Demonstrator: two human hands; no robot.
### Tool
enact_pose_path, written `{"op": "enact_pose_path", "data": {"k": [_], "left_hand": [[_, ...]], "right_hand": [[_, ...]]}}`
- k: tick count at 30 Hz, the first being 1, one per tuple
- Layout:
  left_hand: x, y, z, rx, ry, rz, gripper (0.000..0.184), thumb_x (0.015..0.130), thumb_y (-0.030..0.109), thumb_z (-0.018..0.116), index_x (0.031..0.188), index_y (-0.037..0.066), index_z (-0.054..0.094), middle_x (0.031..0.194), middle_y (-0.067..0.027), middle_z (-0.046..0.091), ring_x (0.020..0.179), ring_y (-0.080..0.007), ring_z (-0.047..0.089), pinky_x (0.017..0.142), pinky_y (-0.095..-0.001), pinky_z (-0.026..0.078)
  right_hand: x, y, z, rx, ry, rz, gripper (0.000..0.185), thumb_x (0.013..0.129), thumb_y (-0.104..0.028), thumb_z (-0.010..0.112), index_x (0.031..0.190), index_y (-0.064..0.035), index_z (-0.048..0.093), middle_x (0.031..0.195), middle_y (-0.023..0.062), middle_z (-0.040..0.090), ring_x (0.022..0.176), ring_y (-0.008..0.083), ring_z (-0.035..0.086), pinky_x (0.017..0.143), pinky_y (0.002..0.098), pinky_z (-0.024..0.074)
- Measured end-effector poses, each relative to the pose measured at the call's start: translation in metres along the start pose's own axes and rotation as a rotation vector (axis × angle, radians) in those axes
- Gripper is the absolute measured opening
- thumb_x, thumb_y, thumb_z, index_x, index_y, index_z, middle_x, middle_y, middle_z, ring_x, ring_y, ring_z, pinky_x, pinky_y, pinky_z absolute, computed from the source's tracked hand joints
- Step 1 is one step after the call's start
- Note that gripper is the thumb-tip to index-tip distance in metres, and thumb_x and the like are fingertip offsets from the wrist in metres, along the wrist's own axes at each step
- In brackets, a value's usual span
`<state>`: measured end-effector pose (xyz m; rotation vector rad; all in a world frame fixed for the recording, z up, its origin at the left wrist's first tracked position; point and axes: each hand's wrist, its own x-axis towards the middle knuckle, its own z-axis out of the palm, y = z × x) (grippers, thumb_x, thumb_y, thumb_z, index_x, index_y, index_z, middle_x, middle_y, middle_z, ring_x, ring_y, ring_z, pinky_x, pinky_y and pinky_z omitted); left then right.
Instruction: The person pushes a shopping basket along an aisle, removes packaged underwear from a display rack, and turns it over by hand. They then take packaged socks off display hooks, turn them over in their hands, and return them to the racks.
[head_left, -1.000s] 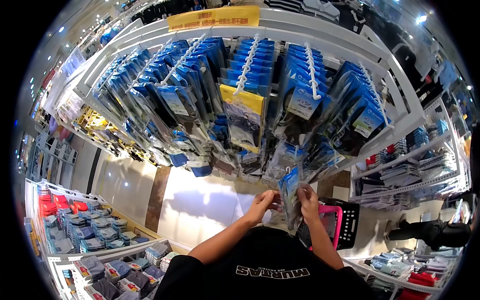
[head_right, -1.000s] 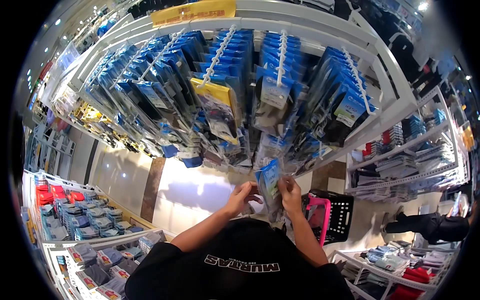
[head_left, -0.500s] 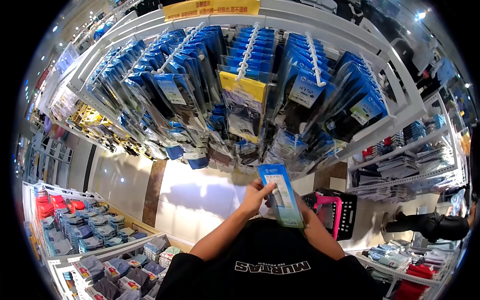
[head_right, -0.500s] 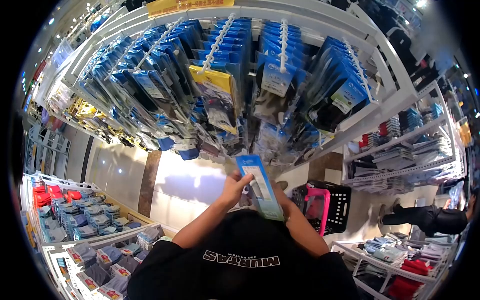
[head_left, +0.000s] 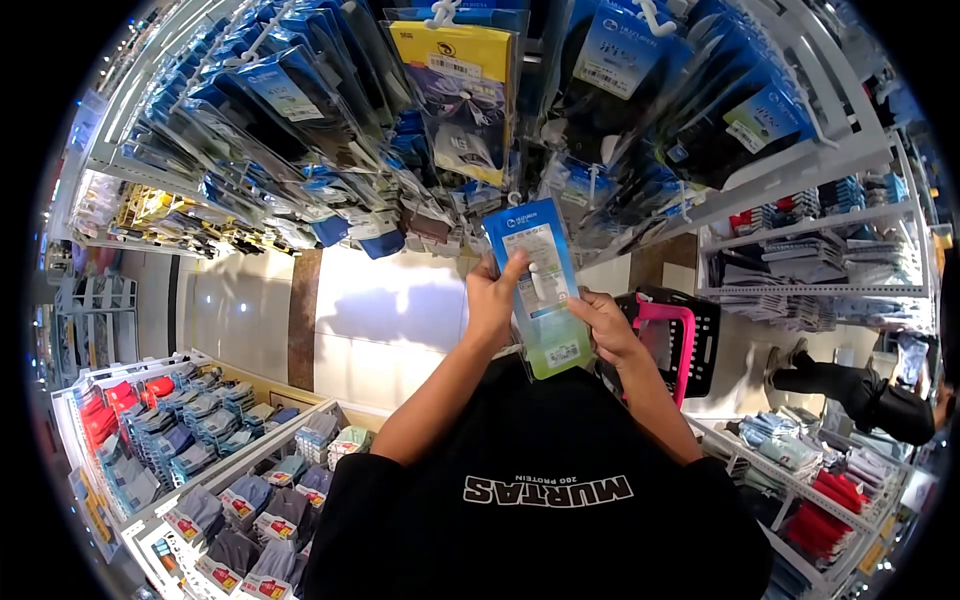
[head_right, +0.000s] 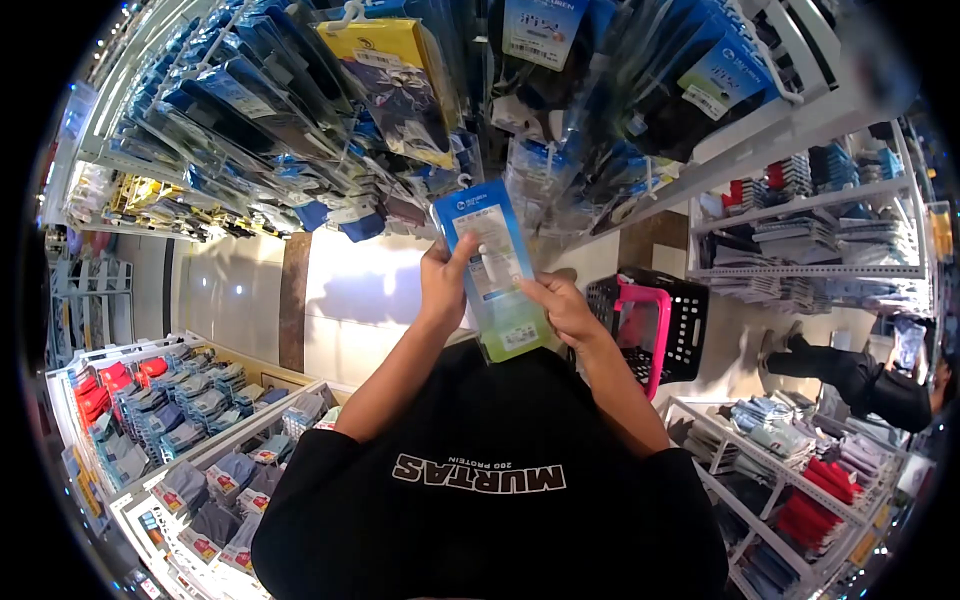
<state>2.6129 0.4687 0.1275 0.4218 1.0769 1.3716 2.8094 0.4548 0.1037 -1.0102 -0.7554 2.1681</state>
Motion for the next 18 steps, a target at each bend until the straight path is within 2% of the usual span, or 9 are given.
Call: {"op": "enact_pose_path", "data": {"k": [2, 4, 8, 9, 12, 13, 14, 15, 18], "left_hand": [[0.0, 0.0, -0.001, -0.081, 0.041, -0.086, 0.035, 0.092, 0.026, 0.07, 0.11, -0.003, 0.063, 0.095, -0.0067, 0.068, 0.082, -0.0134, 0.062, 0.077, -0.0272, 0.049], [0.008, -0.009, -0.019, -0.018, 0.049, -0.114, 0.037, 0.093, 0.029, 0.068, 0.113, -0.002, 0.062, 0.094, -0.0059, 0.066, 0.081, -0.014, 0.06, 0.077, -0.0279, 0.048], [0.008, -0.022, -0.023, 0.204, 0.201, 0.071, 0.04, 0.095, 0.03, 0.065, 0.118, -0.001, 0.058, 0.098, -0.0062, 0.063, 0.085, -0.0155, 0.056, 0.078, -0.0307, 0.046], [0.007, -0.026, -0.028, 0.353, 0.174, 0.117, 0.047, 0.095, 0.03, 0.065, 0.125, -0.003, 0.053, 0.111, -0.0111, 0.061, 0.097, -0.0187, 0.058, 0.084, -0.0337, 0.047], [0.0, -0.03, -0.022, 0.471, -0.121, 0.132, 0.055, 0.094, 0.028, 0.067, 0.134, -0.004, 0.046, 0.121, -0.0149, 0.059, 0.107, -0.0209, 0.059, 0.089, -0.0342, 0.048], [-0.007, -0.03, -0.014, 0.366, -0.24, 0.115, 0.062, 0.094, 0.026, 0.066, 0.141, -0.002, 0.039, 0.128, -0.0178, 0.056, 0.117, -0.0228, 0.056, 0.09, -0.0352, 0.049], [-0.009, -0.043, -0.01, 0.26, -0.27, 0.111, 0.066, 0.094, 0.025, 0.067, 0.144, -0.002, 0.034, 0.132, -0.0175, 0.053, 0.112, -0.022, 0.059, 0.086, -0.0349, 0.051], [-0.012, -0.036, -0.004, 0.26, -0.253, 0.084, 0.06, 0.094, 0.025, 0.067, 0.14, -0.003, 0.04, 0.126, -0.0158, 0.057, 0.106, -0.0193, 0.06, 0.083, -0.0331, 0.051], [-0.002, -0.031, -0.013, 0.344, -0.14, -0.057, 0.042, 0.094, 0.022, 0.066, 0.124, -0.005, 0.055, 0.108, -0.0099, 0.065, 0.093, -0.013, 0.062, 0.079, -0.0286, 0.051]], "right_hand": [[0.002, 0.005, -0.003, -0.016, 0.028, -0.031, 0.027, 0.1, -0.017, 0.057, 0.118, 0.0016, 0.064, 0.109, 0.0076, 0.069, 0.093, 0.0134, 0.067, 0.085, 0.0275, 0.0529], [0.001, 0.006, -0.006, -0.065, 0.04, -0.071, 0.029, 0.1, -0.019, 0.058, 0.118, 0.0023, 0.065, 0.108, 0.0071, 0.07, 0.093, 0.0126, 0.066, 0.084, 0.0273, 0.0518], [0.003, -0.001, -0.003, -0.413, 0.213, -0.302, 0.029, 0.096, -0.02, 0.062, 0.117, -0.0009, 0.066, 0.101, 0.0082, 0.072, 0.086, 0.0118, 0.065, 0.079, 0.029, 0.0511], [0.002, -0.006, 0.003, -0.558, 0.262, -0.345, 0.03, 0.095, -0.018, 0.063, 0.119, -0.0001, 0.064, 0.102, 0.009, 0.071, 0.087, 0.0141, 0.065, 0.08, 0.0293, 0.0511], [-0.001, -0.014, 0.024, -0.95, 0.382, -0.451, 0.037, 0.09, -0.013, 0.067, 0.124, 0.0009, 0.061, 0.106, 0.0118, 0.067, 0.089, 0.0204, 0.064, 0.081, 0.0301, 0.0513], [-0.001, -0.011, 0.031, -1.052, 0.404, -0.48, 0.04, 0.088, -0.011, 0.069, 0.125, 0.0005, 0.06, 0.107, 0.0128, 0.065, 0.091, 0.0219, 0.064, 0.081, 0.0303, 0.0514], [0.0, -0.008, 0.037, -1.154, 0.425, -0.509, 0.043, 0.085, -0.009, 0.07, 0.126, 0.0001, 0.06, 0.108, 0.0138, 0.063, 0.092, 0.0235, 0.064, 0.082, 0.0306, 0.0514], [0.001, -0.005, 0.041, -1.06, 0.395, -0.539, 0.045, 0.083, -0.015, 0.073, 0.125, -0.0044, 0.061, 0.107, 0.0137, 0.06, 0.098, 0.029, 0.062, 0.079, 0.035, 0.052], [0.0, 0.002, 0.036, -1.043, 0.257, -0.63, 0.048, 0.081, -0.014, 0.076, 0.125, -0.0041, 0.06, 0.108, 0.0143, 0.061, 0.098, 0.0285, 0.062, 0.08, 0.0349, 0.0515]]}}
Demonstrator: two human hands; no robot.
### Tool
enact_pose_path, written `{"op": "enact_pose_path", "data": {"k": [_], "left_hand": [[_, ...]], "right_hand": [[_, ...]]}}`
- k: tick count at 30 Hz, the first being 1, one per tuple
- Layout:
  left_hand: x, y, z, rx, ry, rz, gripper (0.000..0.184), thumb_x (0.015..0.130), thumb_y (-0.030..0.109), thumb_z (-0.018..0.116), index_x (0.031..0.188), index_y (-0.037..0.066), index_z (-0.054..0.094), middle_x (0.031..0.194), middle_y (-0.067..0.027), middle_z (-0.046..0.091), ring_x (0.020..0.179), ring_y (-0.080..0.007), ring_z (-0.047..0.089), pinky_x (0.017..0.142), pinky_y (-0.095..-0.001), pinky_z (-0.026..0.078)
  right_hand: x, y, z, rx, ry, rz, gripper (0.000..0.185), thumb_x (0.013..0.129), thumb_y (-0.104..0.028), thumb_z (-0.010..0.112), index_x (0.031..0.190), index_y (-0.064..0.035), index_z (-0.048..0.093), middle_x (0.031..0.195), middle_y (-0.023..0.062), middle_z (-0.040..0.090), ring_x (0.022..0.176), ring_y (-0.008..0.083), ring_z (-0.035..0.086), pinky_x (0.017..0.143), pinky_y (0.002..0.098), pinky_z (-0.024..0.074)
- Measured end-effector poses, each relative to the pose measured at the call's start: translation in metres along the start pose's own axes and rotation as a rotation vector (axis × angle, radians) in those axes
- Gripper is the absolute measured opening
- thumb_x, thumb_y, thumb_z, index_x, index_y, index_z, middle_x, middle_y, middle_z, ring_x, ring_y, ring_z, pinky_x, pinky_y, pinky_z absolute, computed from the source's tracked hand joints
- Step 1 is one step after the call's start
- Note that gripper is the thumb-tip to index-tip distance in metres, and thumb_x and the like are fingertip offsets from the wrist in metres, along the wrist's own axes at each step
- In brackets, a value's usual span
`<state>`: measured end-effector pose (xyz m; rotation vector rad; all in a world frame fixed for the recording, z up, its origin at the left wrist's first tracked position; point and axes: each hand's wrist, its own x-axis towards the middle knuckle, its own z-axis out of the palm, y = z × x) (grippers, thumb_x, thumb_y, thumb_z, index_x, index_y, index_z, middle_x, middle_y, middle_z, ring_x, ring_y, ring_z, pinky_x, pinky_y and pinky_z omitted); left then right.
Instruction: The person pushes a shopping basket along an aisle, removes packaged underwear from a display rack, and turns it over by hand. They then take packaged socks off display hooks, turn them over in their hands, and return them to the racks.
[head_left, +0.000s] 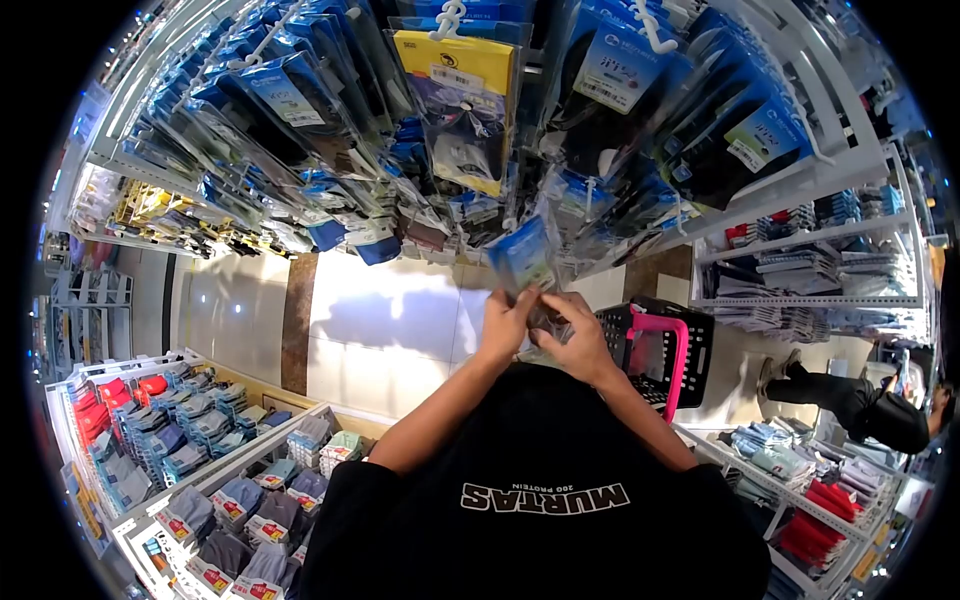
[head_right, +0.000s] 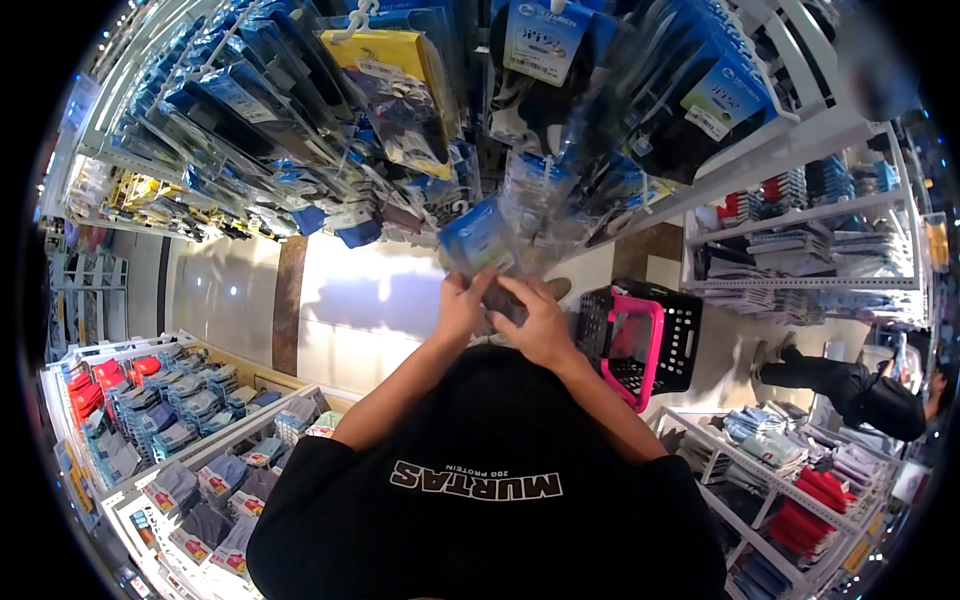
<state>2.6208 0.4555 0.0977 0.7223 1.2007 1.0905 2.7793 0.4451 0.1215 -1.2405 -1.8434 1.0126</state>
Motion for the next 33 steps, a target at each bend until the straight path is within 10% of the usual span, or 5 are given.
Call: {"op": "enact_pose_path", "data": {"k": [5, 12, 17, 33], "left_hand": [[0.002, 0.009, -0.003, -0.01, -0.142, 0.075, 0.03, 0.096, 0.021, 0.065, 0.11, -0.005, 0.064, 0.098, -0.0064, 0.069, 0.09, -0.0101, 0.06, 0.08, -0.027, 0.05], [0.007, 0.01, 0.011, 0.384, -0.311, 0.158, 0.051, 0.091, 0.028, 0.07, 0.125, -0.006, 0.054, 0.104, -0.0157, 0.068, 0.097, -0.0207, 0.063, 0.087, -0.0332, 0.05], [0.017, -0.028, -0.001, 0.38, -0.103, 0.219, 0.057, 0.089, 0.025, 0.071, 0.132, -0.004, 0.049, 0.133, -0.0188, 0.055, 0.108, -0.0241, 0.062, 0.083, -0.0324, 0.052], [-0.002, -0.032, -0.014, 0.331, -0.198, 0.098, 0.04, 0.094, 0.026, 0.064, 0.117, -0.007, 0.06, 0.099, -0.015, 0.069, 0.084, -0.0177, 0.065, 0.075, -0.0308, 0.051]], "right_hand": [[0.01, 0.025, -0.018, 0.176, 0.332, 0.142, 0.044, 0.084, -0.01, 0.075, 0.123, -0.0004, 0.058, 0.114, 0.008, 0.059, 0.096, 0.0151, 0.059, 0.081, 0.0287, 0.0507], [0.021, 0.047, -0.041, 0.663, 0.13, 0.333, 0.024, 0.09, -0.011, 0.071, 0.11, 0.0, 0.062, 0.094, 0.0001, 0.065, 0.081, 0.0069, 0.058, 0.075, 0.0229, 0.0463], [0.037, 0.076, -0.051, 0.469, 0.333, 0.264, 0.016, 0.091, -0.012, 0.069, 0.1, 0.0005, 0.064, 0.087, 0.0006, 0.065, 0.078, 0.0067, 0.056, 0.072, 0.0234, 0.0446], [0.1, 0.087, -0.049, -0.027, 0.396, 0.216, 0.033, 0.087, -0.018, 0.072, 0.111, 0.0023, 0.064, 0.087, 0.0078, 0.066, 0.079, 0.0168, 0.058, 0.076, 0.0301, 0.047]]}}
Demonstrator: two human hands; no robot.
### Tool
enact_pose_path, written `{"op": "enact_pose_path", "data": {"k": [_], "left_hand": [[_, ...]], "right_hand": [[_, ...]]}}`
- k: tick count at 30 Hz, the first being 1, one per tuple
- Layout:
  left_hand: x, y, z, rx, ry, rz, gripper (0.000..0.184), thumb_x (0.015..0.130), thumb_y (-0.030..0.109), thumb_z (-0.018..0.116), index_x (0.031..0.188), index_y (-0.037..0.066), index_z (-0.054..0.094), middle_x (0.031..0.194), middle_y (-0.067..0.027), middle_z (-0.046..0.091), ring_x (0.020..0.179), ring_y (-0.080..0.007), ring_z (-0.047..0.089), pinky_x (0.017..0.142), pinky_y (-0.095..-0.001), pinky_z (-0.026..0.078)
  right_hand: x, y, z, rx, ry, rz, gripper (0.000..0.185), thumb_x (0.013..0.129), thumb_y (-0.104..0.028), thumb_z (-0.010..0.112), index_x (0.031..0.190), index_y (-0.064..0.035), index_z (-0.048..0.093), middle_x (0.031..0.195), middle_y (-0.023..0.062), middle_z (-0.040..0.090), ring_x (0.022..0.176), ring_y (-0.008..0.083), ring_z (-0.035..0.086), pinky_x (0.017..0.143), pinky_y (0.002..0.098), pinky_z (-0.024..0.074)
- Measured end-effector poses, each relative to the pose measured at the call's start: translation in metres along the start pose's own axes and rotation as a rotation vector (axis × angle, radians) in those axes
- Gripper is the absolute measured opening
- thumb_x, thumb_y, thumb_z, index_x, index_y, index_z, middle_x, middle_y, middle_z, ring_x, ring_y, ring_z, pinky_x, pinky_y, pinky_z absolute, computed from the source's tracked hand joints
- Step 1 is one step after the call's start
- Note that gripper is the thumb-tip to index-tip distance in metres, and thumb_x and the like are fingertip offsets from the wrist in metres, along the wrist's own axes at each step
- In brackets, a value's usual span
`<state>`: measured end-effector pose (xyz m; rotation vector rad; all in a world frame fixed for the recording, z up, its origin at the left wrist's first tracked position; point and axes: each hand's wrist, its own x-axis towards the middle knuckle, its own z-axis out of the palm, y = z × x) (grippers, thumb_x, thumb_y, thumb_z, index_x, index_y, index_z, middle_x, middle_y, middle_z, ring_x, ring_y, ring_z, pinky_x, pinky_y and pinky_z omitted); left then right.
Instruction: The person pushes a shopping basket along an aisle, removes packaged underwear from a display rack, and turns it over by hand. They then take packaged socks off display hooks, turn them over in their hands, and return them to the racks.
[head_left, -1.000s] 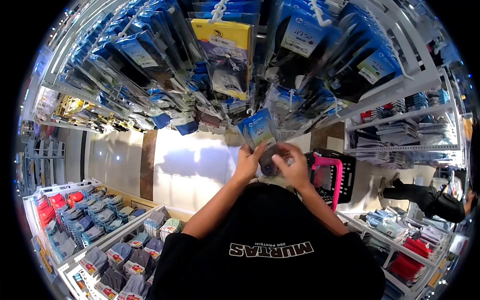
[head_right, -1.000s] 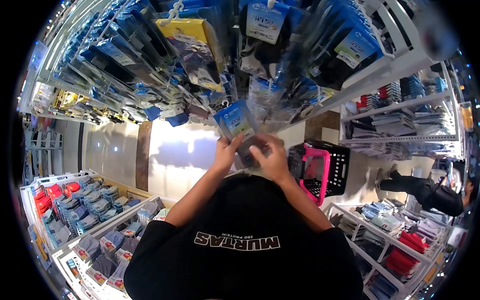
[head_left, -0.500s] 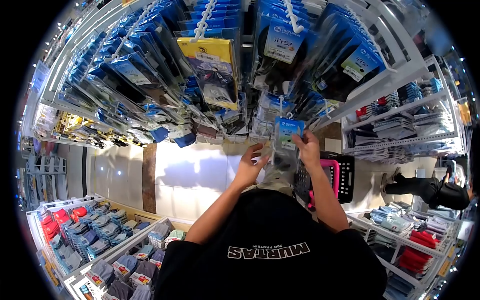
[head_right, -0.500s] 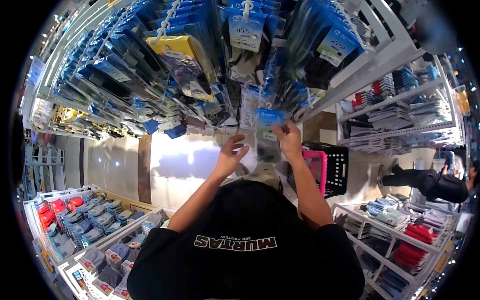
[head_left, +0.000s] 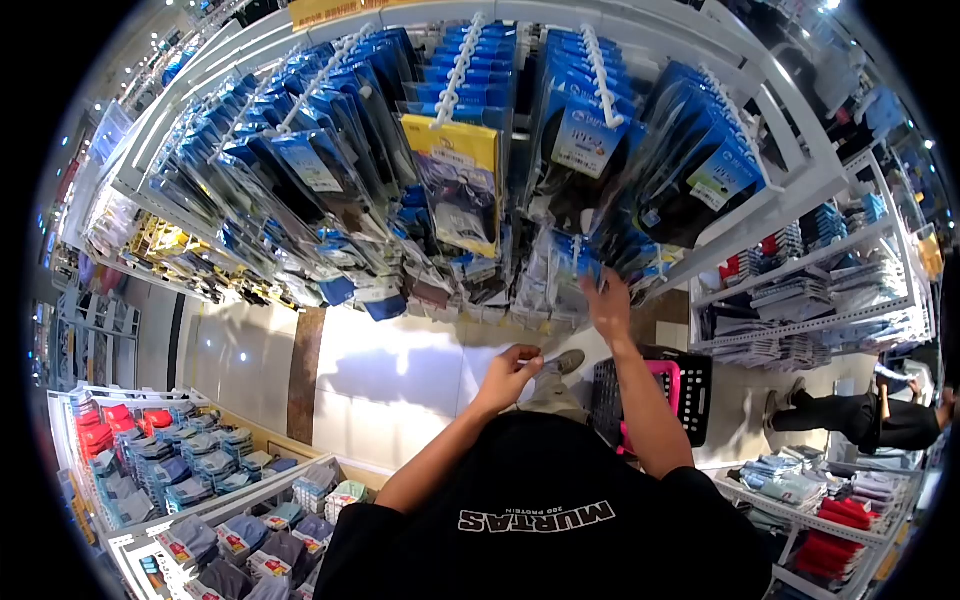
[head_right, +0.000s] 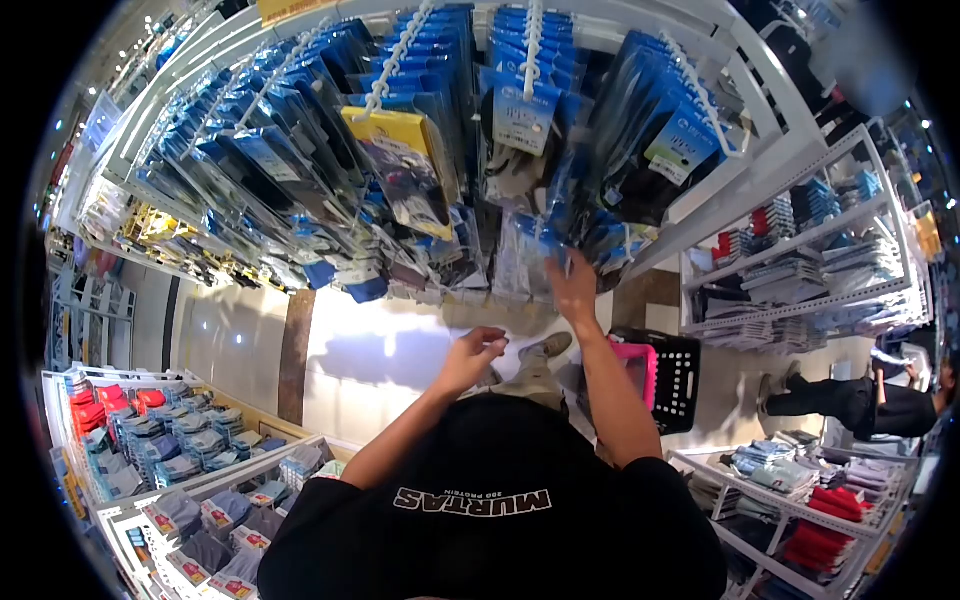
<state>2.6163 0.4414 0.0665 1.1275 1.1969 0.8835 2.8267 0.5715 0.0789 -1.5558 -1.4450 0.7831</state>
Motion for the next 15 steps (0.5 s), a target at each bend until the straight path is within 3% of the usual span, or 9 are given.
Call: {"op": "enact_pose_path", "data": {"k": [3, 6, 9, 10, 13, 15], "left_hand": [[0.001, -0.008, -0.007, 0.023, -0.014, -0.028, 0.04, 0.095, 0.026, 0.064, 0.117, -0.007, 0.06, 0.1, -0.0153, 0.069, 0.087, -0.0179, 0.066, 0.076, -0.0306, 0.051], [0.005, -0.027, -0.012, -0.048, 0.003, -0.015, 0.04, 0.094, 0.026, 0.065, 0.118, -0.007, 0.06, 0.101, -0.0159, 0.069, 0.087, -0.0182, 0.066, 0.078, -0.031, 0.051], [0.005, -0.019, -0.016, -0.045, 0.033, -0.037, 0.04, 0.093, 0.024, 0.065, 0.118, -0.007, 0.06, 0.1, -0.0157, 0.069, 0.087, -0.0183, 0.065, 0.08, -0.0315, 0.051], [0.004, -0.016, -0.017, -0.057, 0.032, -0.032, 0.04, 0.093, 0.024, 0.065, 0.118, -0.007, 0.061, 0.1, -0.0156, 0.069, 0.087, -0.0183, 0.065, 0.08, -0.0315, 0.051], [0.0, -0.006, -0.015, -0.065, 0.026, -0.025, 0.039, 0.093, 0.024, 0.065, 0.118, -0.006, 0.061, 0.099, -0.015, 0.069, 0.087, -0.0181, 0.065, 0.08, -0.0312, 0.051], [-0.002, 0.001, -0.014, -0.035, 0.021, -0.022, 0.039, 0.093, 0.024, 0.065, 0.117, -0.006, 0.061, 0.099, -0.0146, 0.069, 0.087, -0.0179, 0.065, 0.079, -0.0309, 0.052]], "right_hand": [[-0.011, 0.001, 0.003, -0.122, 0.148, -0.21, 0.045, 0.086, -0.016, 0.072, 0.125, 0.0012, 0.056, 0.109, 0.0146, 0.064, 0.098, 0.0228, 0.06, 0.088, 0.0334, 0.047], [-0.026, -0.043, -0.007, -0.102, 0.185, -0.406, 0.055, 0.086, -0.013, 0.072, 0.134, -0.0012, 0.048, 0.13, 0.0173, 0.053, 0.117, 0.0263, 0.053, 0.1, 0.0366, 0.042], [-0.028, -0.086, -0.015, -0.066, 0.241, -0.442, 0.055, 0.083, -0.008, 0.071, 0.133, 0.0008, 0.047, 0.134, 0.0197, 0.049, 0.124, 0.0358, 0.048, 0.108, 0.04, 0.0355], [-0.02, -0.094, -0.018, -0.088, 0.286, -0.547, 0.057, 0.086, -0.01, 0.072, 0.137, -0.0029, 0.047, 0.134, 0.0161, 0.051, 0.127, 0.0265, 0.048, 0.108, 0.0379, 0.035], [0.005, -0.122, -0.023, 0.17, 0.203, -0.366, 0.057, 0.086, -0.008, 0.072, 0.137, -0.0031, 0.047, 0.136, 0.0148, 0.051, 0.129, 0.0259, 0.046, 0.109, 0.0384, 0.0335], [0.027, -0.13, -0.018, 0.385, 0.189, -0.364, 0.05, 0.087, -0.012, 0.074, 0.13, -0.0013, 0.049, 0.124, 0.0093, 0.055, 0.116, 0.0201, 0.052, 0.102, 0.034, 0.0401]]}}
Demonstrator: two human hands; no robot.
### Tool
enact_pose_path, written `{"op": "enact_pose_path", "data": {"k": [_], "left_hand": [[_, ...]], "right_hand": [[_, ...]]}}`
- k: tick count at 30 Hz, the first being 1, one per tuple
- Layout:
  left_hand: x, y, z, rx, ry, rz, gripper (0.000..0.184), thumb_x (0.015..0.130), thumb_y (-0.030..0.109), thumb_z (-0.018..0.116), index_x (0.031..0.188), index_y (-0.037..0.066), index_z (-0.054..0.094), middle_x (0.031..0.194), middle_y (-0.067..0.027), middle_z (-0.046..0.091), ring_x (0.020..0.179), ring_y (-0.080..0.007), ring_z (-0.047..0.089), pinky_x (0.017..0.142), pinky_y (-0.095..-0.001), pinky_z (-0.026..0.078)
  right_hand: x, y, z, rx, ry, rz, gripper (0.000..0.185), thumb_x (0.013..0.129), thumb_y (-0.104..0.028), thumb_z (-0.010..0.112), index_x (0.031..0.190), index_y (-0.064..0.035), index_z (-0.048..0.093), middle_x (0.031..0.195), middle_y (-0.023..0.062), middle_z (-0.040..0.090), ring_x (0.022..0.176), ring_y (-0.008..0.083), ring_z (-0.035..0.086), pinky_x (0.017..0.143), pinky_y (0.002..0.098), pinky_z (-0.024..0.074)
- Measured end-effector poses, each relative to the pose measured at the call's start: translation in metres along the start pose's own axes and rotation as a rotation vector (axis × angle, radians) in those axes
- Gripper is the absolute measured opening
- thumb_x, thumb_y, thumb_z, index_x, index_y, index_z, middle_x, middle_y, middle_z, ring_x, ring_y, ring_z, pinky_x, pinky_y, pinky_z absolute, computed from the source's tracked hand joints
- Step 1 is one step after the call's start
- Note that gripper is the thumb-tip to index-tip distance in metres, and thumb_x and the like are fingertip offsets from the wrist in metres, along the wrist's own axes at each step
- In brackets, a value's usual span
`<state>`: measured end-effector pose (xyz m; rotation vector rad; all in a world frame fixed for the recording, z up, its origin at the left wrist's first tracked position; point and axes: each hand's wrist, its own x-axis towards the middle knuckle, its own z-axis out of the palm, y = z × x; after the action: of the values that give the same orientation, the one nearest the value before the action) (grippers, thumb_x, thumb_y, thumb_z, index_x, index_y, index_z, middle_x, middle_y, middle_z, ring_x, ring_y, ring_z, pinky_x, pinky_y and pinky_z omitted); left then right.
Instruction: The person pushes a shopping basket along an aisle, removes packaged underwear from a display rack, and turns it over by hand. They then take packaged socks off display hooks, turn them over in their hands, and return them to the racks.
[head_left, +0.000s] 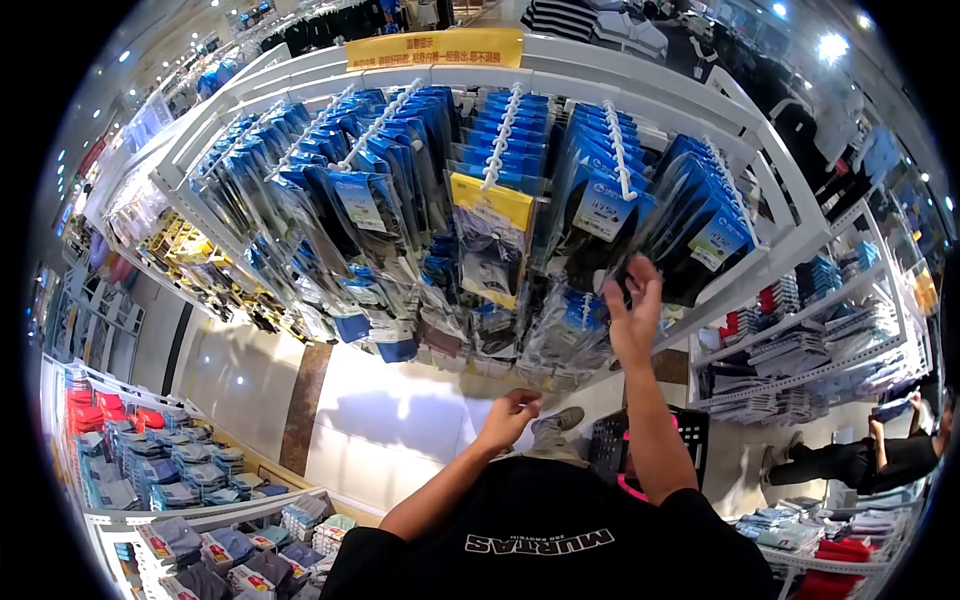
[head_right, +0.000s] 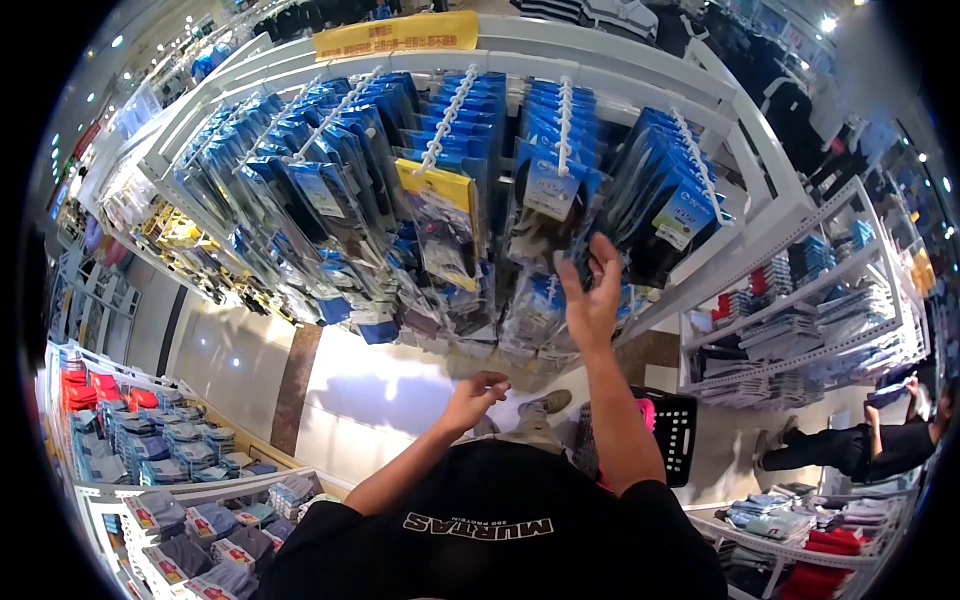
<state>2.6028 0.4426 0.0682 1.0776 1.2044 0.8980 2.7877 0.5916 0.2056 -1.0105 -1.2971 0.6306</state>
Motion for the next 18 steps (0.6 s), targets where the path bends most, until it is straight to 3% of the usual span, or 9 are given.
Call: {"op": "enact_pose_path", "data": {"k": [2, 3, 6, 9, 12, 18], "left_hand": [[-0.001, -0.004, 0.003, -0.04, 0.004, 0.023, 0.039, 0.093, 0.024, 0.065, 0.117, -0.007, 0.061, 0.099, -0.0142, 0.069, 0.087, -0.0175, 0.065, 0.079, -0.0307, 0.052], [-0.002, -0.004, 0.004, -0.06, 0.005, 0.033, 0.039, 0.093, 0.024, 0.065, 0.116, -0.007, 0.061, 0.099, -0.014, 0.069, 0.088, -0.0174, 0.065, 0.079, -0.0306, 0.052], [-0.006, -0.004, 0.003, -0.059, 0.015, 0.022, 0.039, 0.094, 0.024, 0.065, 0.115, -0.008, 0.062, 0.099, -0.014, 0.069, 0.088, -0.0171, 0.065, 0.079, -0.0305, 0.052], [-0.007, -0.001, 0.001, -0.035, 0.027, 0.024, 0.038, 0.094, 0.024, 0.065, 0.115, -0.008, 0.062, 0.098, -0.0141, 0.069, 0.088, -0.0173, 0.065, 0.079, -0.0304, 0.052], [-0.007, -0.001, -0.001, -0.047, 0.046, 0.028, 0.037, 0.094, 0.024, 0.065, 0.115, -0.007, 0.062, 0.095, -0.0137, 0.069, 0.087, -0.0174, 0.066, 0.078, -0.0303, 0.051], [-0.004, 0.007, -0.001, -0.09, 0.031, 0.031, 0.038, 0.094, 0.025, 0.065, 0.115, -0.007, 0.062, 0.093, -0.0116, 0.069, 0.084, -0.0161, 0.066, 0.076, -0.0297, 0.051]], "right_hand": [[0.021, 0.006, 0.004, 0.16, -0.027, 0.025, 0.046, 0.089, -0.015, 0.073, 0.127, -0.0013, 0.051, 0.115, 0.007, 0.057, 0.106, 0.0173, 0.055, 0.096, 0.032, 0.0438], [0.027, 0.004, 0.009, 0.204, -0.001, 0.025, 0.041, 0.089, -0.018, 0.074, 0.121, -0.0003, 0.055, 0.1, 0.0026, 0.059, 0.093, 0.0122, 0.057, 0.085, 0.0274, 0.0473], [0.032, -0.002, 0.014, 0.146, -0.062, 0.158, 0.036, 0.088, -0.019, 0.076, 0.113, 0.001, 0.059, 0.086, -0.0007, 0.058, 0.082, 0.0093, 0.057, 0.074, 0.0252, 0.046], [0.027, -0.007, 0.019, 0.188, -0.069, 0.145, 0.033, 0.087, -0.02, 0.078, 0.107, 0.0017, 0.061, 0.078, -0.0029, 0.055, 0.076, 0.0069, 0.054, 0.067, 0.0235, 0.0416], [0.022, -0.005, 0.016, 0.108, 0.027, 0.076, 0.028, 0.088, -0.017, 0.076, 0.105, 0.0003, 0.062, 0.075, -0.0045, 0.052, 0.072, 0.0044, 0.049, 0.065, 0.0213, 0.0386], [0.011, -0.024, -0.017, 0.322, 0.001, 0.031, 0.017, 0.092, -0.009, 0.069, 0.106, -0.0026, 0.062, 0.085, -0.0046, 0.059, 0.078, 0.0026, 0.05, 0.071, 0.0186, 0.0391]]}}
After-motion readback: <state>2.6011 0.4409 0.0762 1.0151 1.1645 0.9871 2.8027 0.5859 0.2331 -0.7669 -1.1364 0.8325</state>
